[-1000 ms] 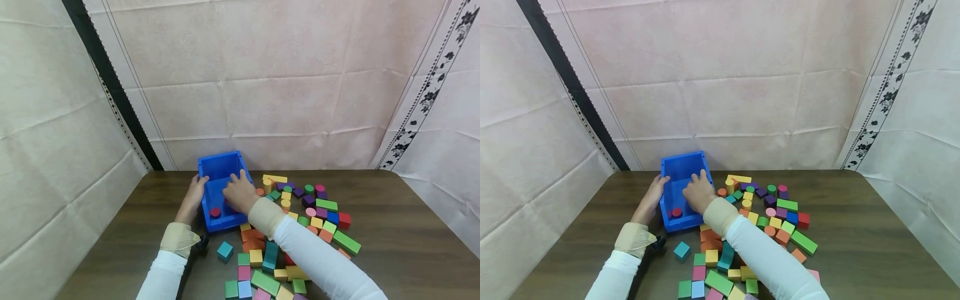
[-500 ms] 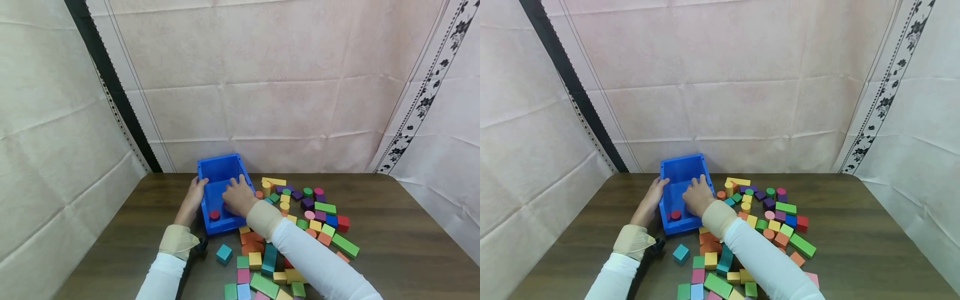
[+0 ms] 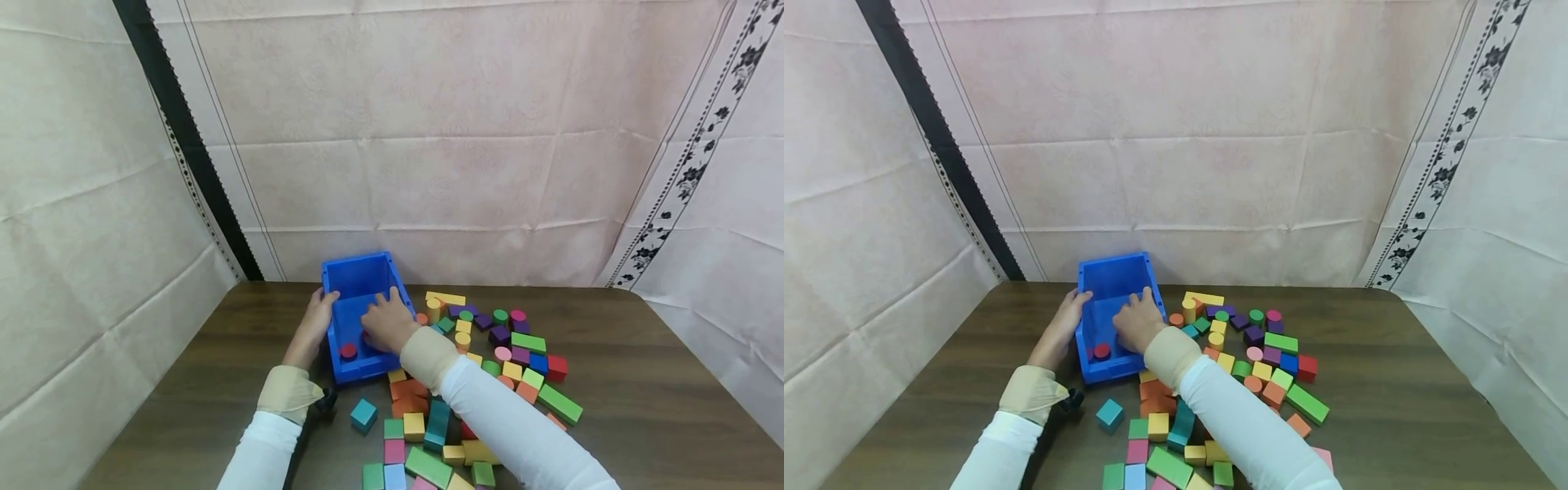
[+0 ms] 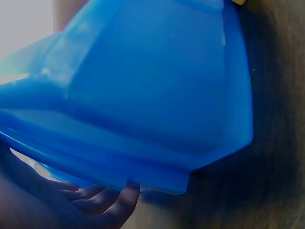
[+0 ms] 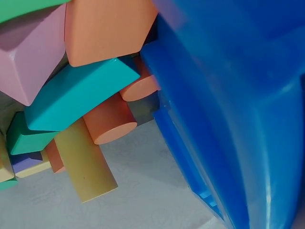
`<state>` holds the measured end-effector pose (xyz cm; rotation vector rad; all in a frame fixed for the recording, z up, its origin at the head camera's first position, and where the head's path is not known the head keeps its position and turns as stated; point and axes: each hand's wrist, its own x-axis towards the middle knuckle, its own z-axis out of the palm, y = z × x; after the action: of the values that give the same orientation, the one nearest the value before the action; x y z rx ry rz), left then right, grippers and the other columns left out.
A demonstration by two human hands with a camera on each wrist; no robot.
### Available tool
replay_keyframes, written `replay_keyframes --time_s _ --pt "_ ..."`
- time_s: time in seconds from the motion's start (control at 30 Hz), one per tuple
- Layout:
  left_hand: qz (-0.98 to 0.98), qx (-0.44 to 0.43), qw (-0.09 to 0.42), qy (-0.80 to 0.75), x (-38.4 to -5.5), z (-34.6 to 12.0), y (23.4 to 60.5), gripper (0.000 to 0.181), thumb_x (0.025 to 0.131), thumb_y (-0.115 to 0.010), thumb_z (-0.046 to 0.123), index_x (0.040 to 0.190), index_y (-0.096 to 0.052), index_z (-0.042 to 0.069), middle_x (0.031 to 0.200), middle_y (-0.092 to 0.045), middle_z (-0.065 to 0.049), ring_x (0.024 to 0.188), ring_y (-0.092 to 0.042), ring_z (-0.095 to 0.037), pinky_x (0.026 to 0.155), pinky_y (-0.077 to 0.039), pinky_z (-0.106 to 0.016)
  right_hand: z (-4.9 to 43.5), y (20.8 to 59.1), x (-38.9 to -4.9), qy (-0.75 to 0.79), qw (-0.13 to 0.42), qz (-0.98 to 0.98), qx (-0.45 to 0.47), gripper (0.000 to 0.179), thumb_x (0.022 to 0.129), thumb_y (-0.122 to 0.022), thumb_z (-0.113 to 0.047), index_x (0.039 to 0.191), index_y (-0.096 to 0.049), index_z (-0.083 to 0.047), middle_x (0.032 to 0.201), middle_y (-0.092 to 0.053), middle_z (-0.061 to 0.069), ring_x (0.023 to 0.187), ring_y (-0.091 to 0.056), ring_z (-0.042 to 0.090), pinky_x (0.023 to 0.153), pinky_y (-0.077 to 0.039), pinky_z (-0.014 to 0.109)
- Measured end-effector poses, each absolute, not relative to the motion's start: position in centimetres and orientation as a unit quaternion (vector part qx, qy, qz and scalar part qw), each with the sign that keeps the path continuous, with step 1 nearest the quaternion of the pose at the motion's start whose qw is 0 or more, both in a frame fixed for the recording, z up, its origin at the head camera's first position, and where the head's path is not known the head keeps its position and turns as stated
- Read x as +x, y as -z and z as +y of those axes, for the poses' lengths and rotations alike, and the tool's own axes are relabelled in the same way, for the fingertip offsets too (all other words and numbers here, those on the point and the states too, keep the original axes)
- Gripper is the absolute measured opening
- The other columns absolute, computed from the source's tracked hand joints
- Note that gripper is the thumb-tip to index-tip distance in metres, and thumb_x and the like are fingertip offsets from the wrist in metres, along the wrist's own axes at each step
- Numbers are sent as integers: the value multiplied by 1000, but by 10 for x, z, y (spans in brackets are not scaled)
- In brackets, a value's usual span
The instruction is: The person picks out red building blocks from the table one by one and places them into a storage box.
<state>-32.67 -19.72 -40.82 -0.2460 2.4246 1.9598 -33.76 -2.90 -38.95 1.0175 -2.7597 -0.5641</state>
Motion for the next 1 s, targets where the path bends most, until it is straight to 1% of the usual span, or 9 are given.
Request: replay_keyframes --time_s 0.4,0.57,0.7,0.87,1.0 --pt "779 -69 5 -623 -329 -193 411 77 112 -33 45 168 -2 3 171 -16 -29 155 -22 -53 123 -19 -72 -25 393 -335 181 71 -924 330 46 103 -62 -54 135 -74 -24 130 -75 2 126 -65 26 115 -41 56" --pt "773 -61 3 -632 -329 -192 408 77 112 -34 43 168 -2 2 172 -14 -29 156 -22 -52 124 -19 -70 -25 394 -339 192 75 -921 331 42 104 -61 -54 130 -76 -25 124 -76 1 119 -67 24 111 -43 53" --pt "770 -65 7 -634 -328 -193 407 76 112 -34 43 168 -1 3 172 -13 -28 156 -20 -51 124 -18 -71 -26 395 -340 192 73 -921 330 43 104 -60 -54 132 -75 -26 124 -76 0 120 -67 24 115 -42 55" --pt "775 -68 12 -629 -328 -196 408 78 112 -34 45 169 0 4 172 -13 -28 156 -19 -52 123 -18 -72 -28 395 -339 184 74 -921 336 41 104 -61 -53 132 -75 -27 125 -76 -1 122 -66 24 116 -41 57" --pt "775 -69 15 -628 -327 -199 409 78 112 -33 46 169 1 4 172 -12 -29 156 -19 -53 123 -18 -73 -29 394 -336 163 84 -920 347 41 104 -63 -50 134 -74 -26 127 -75 -1 123 -66 24 116 -43 57"
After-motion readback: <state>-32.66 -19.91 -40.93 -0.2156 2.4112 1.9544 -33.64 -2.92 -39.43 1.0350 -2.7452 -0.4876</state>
